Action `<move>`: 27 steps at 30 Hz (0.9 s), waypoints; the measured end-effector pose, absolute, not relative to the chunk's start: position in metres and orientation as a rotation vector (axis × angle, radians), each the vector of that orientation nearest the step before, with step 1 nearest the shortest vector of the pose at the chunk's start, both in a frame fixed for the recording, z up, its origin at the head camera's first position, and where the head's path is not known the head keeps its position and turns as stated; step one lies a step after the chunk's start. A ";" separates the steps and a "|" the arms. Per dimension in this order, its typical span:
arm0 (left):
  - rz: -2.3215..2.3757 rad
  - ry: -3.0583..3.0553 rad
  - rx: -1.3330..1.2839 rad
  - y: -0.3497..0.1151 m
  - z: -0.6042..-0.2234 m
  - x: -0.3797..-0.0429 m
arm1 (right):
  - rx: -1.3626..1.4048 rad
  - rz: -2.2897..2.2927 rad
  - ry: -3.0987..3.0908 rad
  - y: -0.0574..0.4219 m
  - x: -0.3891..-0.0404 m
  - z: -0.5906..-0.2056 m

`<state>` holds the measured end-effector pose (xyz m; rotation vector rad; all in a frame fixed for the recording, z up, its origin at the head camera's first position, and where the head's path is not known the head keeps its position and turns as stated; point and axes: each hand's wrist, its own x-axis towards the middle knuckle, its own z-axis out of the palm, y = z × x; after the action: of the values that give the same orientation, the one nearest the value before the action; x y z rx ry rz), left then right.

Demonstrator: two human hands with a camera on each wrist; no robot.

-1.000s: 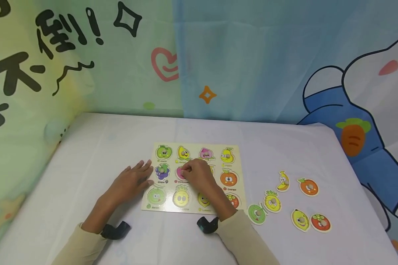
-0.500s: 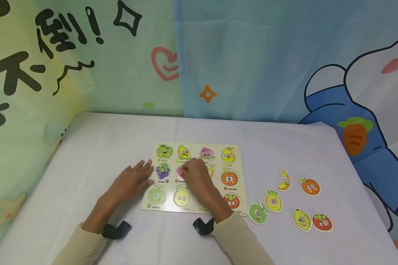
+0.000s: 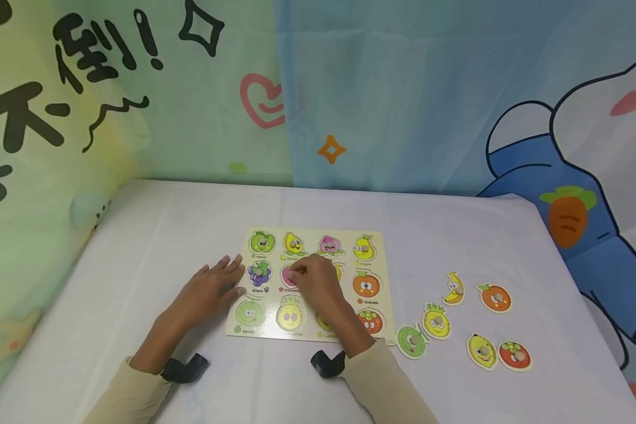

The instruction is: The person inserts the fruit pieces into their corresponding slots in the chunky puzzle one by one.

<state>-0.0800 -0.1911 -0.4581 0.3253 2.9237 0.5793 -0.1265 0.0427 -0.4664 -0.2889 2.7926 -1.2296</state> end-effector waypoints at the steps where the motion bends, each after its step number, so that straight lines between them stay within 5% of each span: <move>1: 0.578 2.925 0.326 -0.191 -0.458 -0.080 | -0.290 -1.240 2.790 0.043 -0.127 -0.466; 27: 0.596 2.946 0.354 -0.191 -0.462 -0.080 | -0.303 -1.360 2.635 0.066 -0.132 -0.460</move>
<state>-0.0801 -0.1908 -0.4616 0.3541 2.9459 0.5960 -0.1318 0.0659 -0.4597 -0.3030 2.6349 -1.3599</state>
